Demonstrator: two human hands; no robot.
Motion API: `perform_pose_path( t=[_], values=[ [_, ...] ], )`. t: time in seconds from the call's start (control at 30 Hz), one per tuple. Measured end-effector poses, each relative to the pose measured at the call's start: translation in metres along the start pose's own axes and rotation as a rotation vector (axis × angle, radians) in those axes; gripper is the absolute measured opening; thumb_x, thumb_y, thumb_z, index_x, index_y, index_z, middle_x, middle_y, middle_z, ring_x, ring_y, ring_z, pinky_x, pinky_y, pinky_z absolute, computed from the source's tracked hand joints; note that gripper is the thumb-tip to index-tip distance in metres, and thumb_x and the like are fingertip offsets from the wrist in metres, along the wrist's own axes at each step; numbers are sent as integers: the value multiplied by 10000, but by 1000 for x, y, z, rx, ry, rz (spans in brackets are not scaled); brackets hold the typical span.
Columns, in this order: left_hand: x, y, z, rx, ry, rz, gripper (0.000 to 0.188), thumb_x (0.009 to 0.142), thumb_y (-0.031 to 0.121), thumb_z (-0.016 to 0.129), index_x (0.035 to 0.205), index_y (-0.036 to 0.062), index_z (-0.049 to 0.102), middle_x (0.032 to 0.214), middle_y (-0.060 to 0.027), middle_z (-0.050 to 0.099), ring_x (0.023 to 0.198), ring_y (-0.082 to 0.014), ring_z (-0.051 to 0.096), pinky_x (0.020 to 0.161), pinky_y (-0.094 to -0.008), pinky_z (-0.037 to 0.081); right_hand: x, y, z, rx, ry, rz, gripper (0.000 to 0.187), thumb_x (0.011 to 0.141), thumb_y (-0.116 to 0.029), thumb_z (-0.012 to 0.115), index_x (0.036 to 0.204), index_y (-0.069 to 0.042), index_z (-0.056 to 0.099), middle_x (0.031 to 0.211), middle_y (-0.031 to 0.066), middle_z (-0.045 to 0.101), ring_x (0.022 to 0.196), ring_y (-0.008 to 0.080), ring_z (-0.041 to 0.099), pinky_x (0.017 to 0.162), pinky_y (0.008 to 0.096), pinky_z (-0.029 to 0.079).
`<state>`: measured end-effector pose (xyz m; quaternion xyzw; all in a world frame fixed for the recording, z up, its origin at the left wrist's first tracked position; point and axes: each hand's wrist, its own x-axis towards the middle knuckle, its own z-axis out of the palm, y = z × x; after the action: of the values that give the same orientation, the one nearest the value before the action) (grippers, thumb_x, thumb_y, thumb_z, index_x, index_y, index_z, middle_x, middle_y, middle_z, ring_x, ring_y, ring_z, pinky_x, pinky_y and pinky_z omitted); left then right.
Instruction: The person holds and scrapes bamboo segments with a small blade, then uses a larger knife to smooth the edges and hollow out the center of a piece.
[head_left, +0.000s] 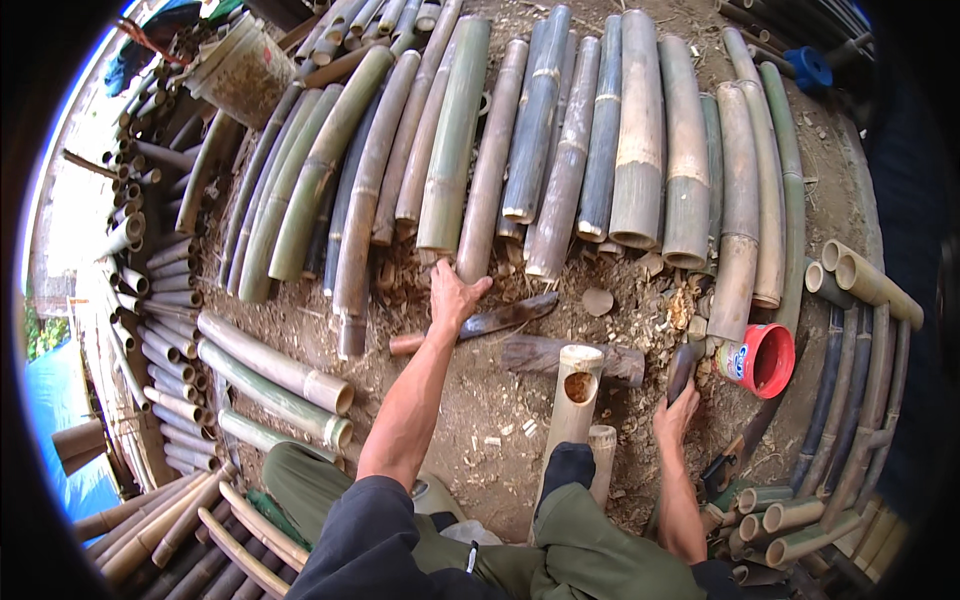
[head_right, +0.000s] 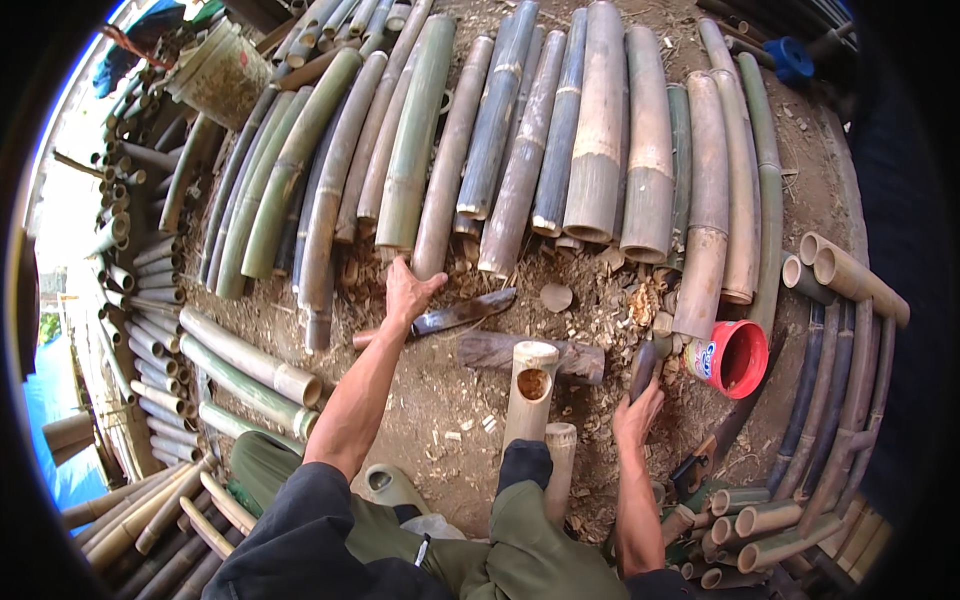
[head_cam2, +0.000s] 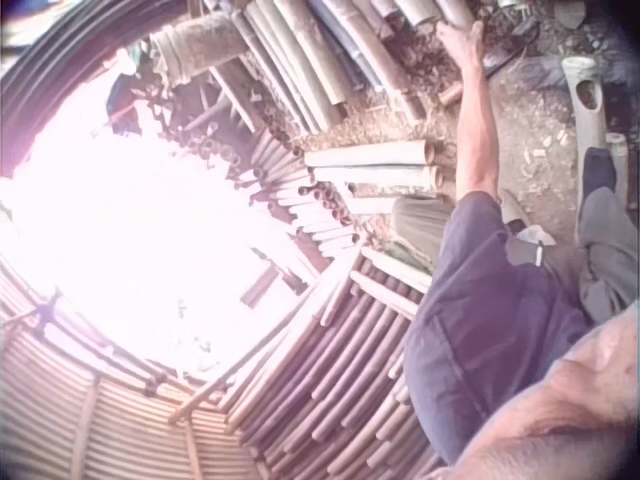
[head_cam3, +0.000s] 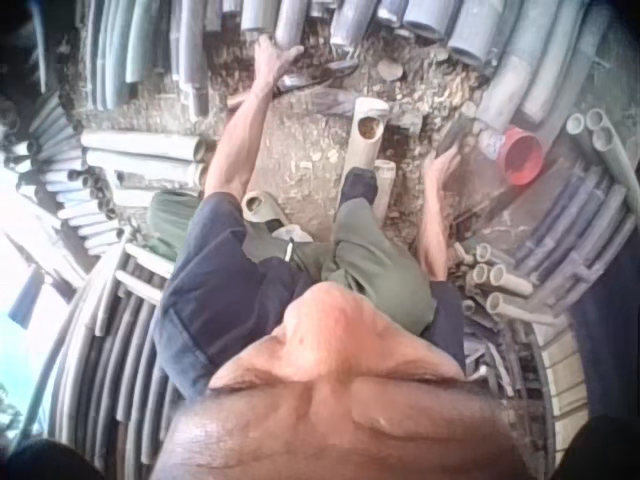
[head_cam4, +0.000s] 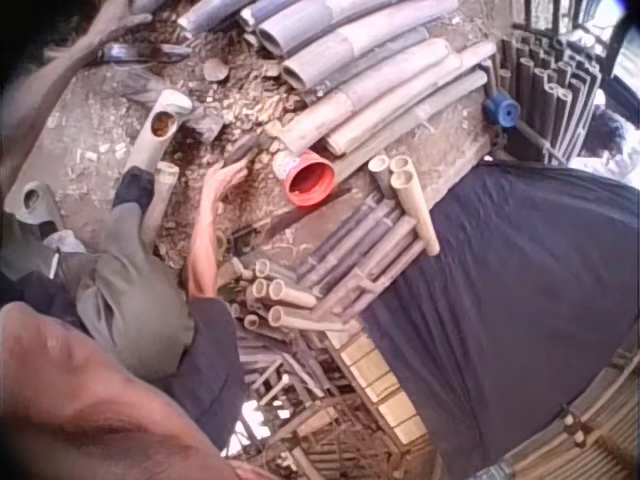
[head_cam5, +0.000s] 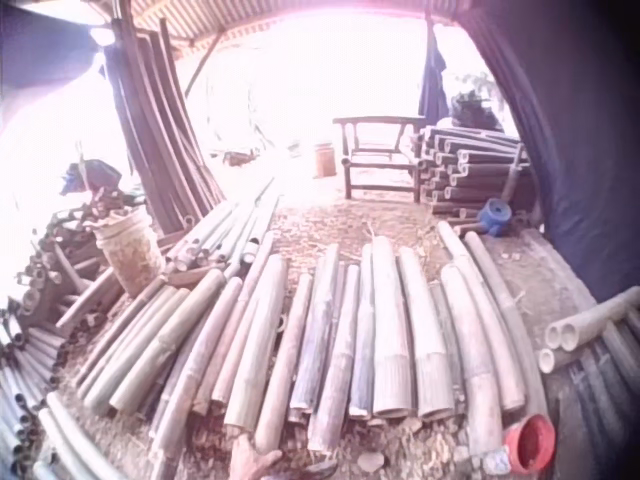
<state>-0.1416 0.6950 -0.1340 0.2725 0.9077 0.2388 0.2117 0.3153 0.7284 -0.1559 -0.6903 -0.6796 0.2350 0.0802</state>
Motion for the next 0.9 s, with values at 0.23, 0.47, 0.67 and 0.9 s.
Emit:
perform_pose_path(
  t=[0.23, 0.47, 0.67, 0.9],
  values=[
    [-51, -10, -69, -1375, -939, -287, 757, 790, 314, 693, 1396, -22, 387, 1218, -248, 576, 1017, -302, 659, 833, -453, 591, -67, 2, -18, 115, 121, -104, 645, 773, 15, 643, 1370, 9, 400, 1246, 243, 442, 1209, 435, 421, 1039, 514, 330],
    [-71, 43, -52, -973, -644, -154, 826, 725, 367, 845, 1290, -33, 395, 1028, -173, 627, 794, -232, 684, 701, -346, 615, -190, 44, -23, 83, -94, 37, 607, 784, -63, 641, 1352, 4, 435, 1244, 230, 456, 1215, 418, 423, 1049, 492, 329],
    [-172, -19, -53, -809, -304, 136, 1057, 637, 472, 885, 1408, -17, 352, 1243, -205, 558, 1175, -299, 563, 1004, -475, 490, -218, 20, -24, 182, -217, 59, 609, 803, -108, 651, 1362, -1, 434, 1299, 221, 456, 1236, 391, 434, 1060, 481, 332],
    [-91, 14, -158, -1054, -261, 220, 868, 710, 425, 848, 1346, 23, 416, 1064, -122, 616, 923, -217, 639, 828, -382, 562, -219, -3, -34, 250, -246, 28, 618, 809, -141, 654, 1368, -5, 430, 1318, 216, 450, 1233, 382, 446, 1052, 475, 348]
  ],
)
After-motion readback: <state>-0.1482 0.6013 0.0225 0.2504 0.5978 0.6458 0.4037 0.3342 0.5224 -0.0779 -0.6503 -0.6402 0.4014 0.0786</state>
